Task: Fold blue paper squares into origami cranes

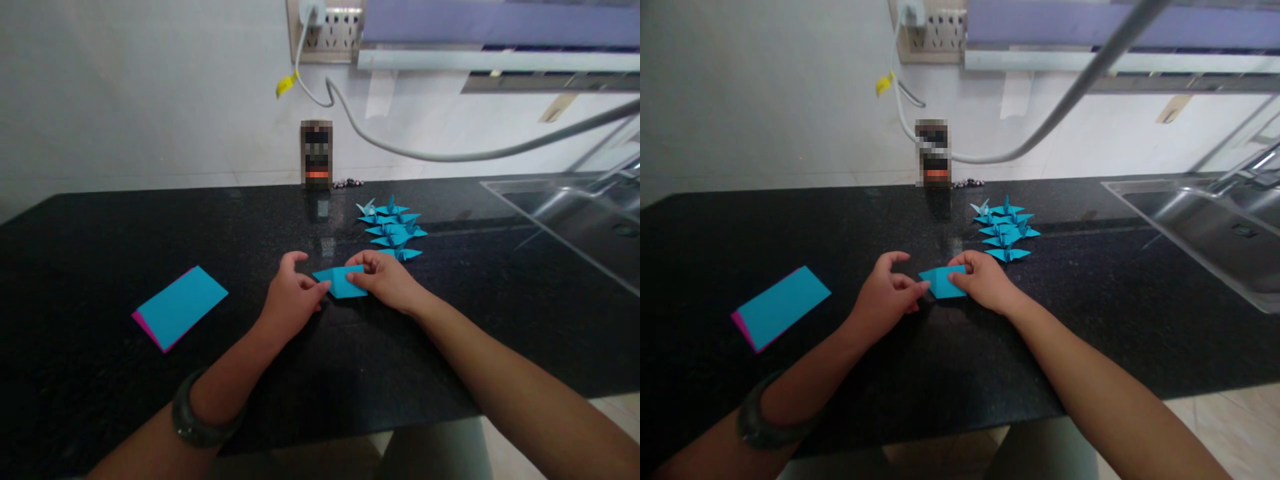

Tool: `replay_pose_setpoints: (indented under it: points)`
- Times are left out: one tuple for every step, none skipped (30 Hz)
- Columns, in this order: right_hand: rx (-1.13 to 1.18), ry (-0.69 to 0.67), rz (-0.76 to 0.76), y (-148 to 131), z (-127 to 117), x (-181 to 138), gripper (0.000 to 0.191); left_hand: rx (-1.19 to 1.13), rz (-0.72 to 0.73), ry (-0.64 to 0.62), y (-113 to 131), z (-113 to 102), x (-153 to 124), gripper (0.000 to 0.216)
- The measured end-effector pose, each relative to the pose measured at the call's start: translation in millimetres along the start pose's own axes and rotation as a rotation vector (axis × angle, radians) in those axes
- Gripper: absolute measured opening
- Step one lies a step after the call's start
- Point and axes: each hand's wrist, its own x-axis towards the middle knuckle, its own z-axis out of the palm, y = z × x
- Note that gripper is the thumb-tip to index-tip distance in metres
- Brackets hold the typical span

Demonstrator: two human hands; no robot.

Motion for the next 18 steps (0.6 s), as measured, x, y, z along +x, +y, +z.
replay_pose_setpoints:
  points:
    - [-0.103,0.01,-0.023,3,0,1,0.016,0.155,0.095,0.044,0,-1,-1,0.061]
    - [-0.194,0.015,-0.05,6,0,2,0.015,0.311,0.196,0.066,-1,-2,-2,0.057]
    - [-0.268,0.028,-0.083,8,0,3,0.017,0.458,0.299,0.048,-1,-3,-3,0.045]
    - [-0.33,0.043,-0.115,10,0,3,0.019,0.579,0.392,-0.006,0,-3,-4,0.03]
    - [-0.378,0.055,-0.145,11,0,3,0.02,0.677,0.472,-0.095,0,-3,-6,0.015]
    - [-0.418,0.068,-0.167,11,0,3,0.02,0.736,0.523,-0.186,0,-2,-7,0.009]
    - [-0.451,0.076,-0.182,10,0,2,0.019,0.775,0.553,-0.272,1,-1,-9,0.011]
    - [-0.478,0.078,-0.19,9,0,1,0.016,0.806,0.561,-0.331,0,-1,-10,0.014]
    - [-0.501,0.074,-0.196,8,0,1,0.013,0.829,0.556,-0.37,0,0,-11,0.017]
    - [-0.518,0.064,-0.199,6,0,0,0.01,0.85,0.561,-0.395,-1,1,-12,0.019]
    - [-0.53,0.045,-0.205,5,-1,0,0.009,0.87,0.566,-0.41,-2,1,-12,0.02]
    - [-0.536,0.012,-0.212,4,-3,0,0.008,0.882,0.577,-0.419,-4,1,-12,0.021]
    - [-0.539,-0.032,-0.219,2,-5,-1,0.01,0.891,0.592,-0.427,-5,1,-12,0.022]
    - [-0.539,-0.082,-0.228,0,-8,-2,0.013,0.899,0.607,-0.437,-7,0,-12,0.023]
    - [-0.537,-0.139,-0.244,-1,-11,-3,0.019,0.909,0.621,-0.449,-8,0,-12,0.024]
    - [-0.54,-0.191,-0.258,-3,-14,-4,0.027,0.923,0.632,-0.462,-9,-1,-12,0.024]
    - [-0.548,-0.236,-0.294,-5,-18,-6,0.033,0.94,0.642,-0.472,-9,-2,-12,0.025]
    - [-0.559,-0.274,-0.356,-7,-21,-7,0.038,0.957,0.649,-0.478,-9,-3,-12,0.026]
